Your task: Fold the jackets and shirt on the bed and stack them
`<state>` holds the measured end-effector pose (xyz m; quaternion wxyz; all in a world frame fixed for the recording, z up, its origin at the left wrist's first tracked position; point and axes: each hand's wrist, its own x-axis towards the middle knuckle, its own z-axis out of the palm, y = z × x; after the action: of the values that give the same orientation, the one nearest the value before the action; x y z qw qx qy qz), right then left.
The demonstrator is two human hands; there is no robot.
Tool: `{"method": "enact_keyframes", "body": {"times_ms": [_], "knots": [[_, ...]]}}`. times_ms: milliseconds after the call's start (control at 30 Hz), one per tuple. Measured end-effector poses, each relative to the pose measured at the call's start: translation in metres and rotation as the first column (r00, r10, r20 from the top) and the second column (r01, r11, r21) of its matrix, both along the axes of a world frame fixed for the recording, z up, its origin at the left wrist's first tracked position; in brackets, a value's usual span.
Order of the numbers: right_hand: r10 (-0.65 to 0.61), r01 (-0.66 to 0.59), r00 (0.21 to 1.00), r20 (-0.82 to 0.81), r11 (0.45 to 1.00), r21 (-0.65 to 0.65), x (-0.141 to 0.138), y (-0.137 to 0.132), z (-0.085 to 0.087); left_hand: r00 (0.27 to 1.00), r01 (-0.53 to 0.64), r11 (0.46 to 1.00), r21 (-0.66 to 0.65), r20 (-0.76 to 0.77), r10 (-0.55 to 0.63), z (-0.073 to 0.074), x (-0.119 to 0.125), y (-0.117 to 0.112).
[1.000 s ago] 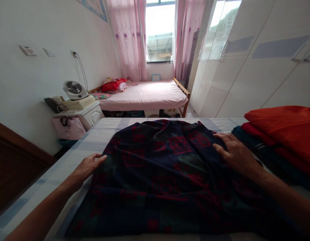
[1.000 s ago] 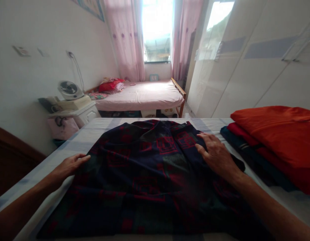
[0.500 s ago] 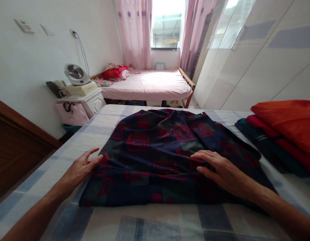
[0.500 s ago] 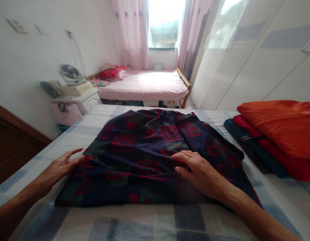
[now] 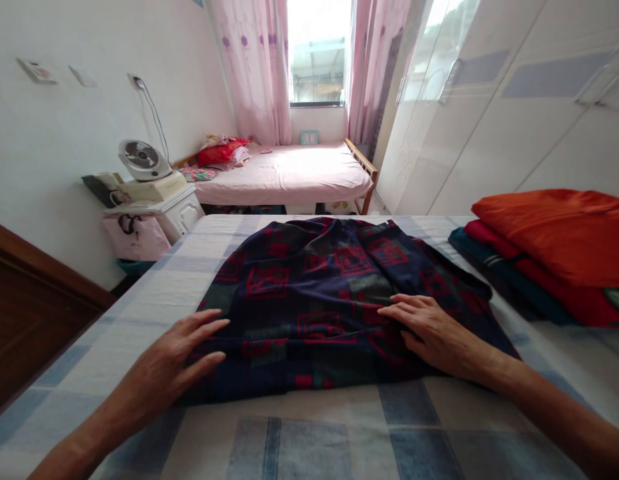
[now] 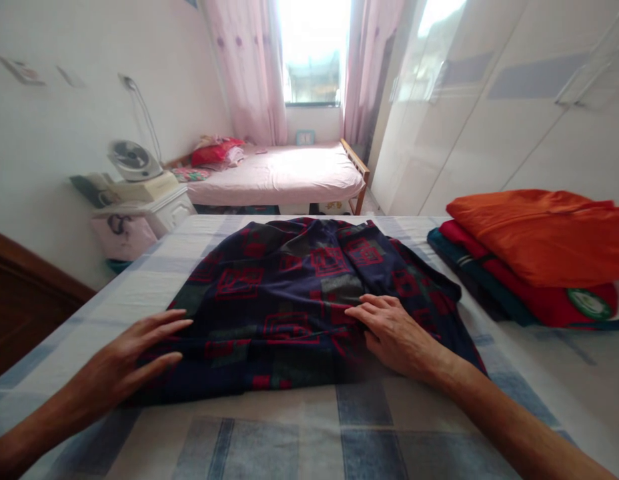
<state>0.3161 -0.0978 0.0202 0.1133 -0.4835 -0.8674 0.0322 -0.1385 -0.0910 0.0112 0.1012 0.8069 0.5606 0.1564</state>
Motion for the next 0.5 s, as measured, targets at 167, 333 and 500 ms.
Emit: {"method": "enact_keyframes", "body": {"times_ms": [167, 333, 500], "knots": [[0.019, -0.017, 0.998, 0.061, 0.999, -0.036, -0.001, -0.007, 0.009, 0.991, 0.087, 0.977, -0.193, -0.082, -0.104, -0.002, 0.013, -0.011], [0.047, -0.043, 0.997, 0.062, 0.997, -0.059, 0.004, -0.017, 0.014, 0.991, 0.116, 0.986, -0.122, -0.058, -0.123, 0.005, 0.013, -0.014], [0.083, -0.083, 0.997, 0.008, 0.997, -0.005, 0.007, -0.023, 0.013, 0.981, 0.144, 0.963, -0.226, -0.097, -0.169, 0.012, 0.034, -0.007]]}}
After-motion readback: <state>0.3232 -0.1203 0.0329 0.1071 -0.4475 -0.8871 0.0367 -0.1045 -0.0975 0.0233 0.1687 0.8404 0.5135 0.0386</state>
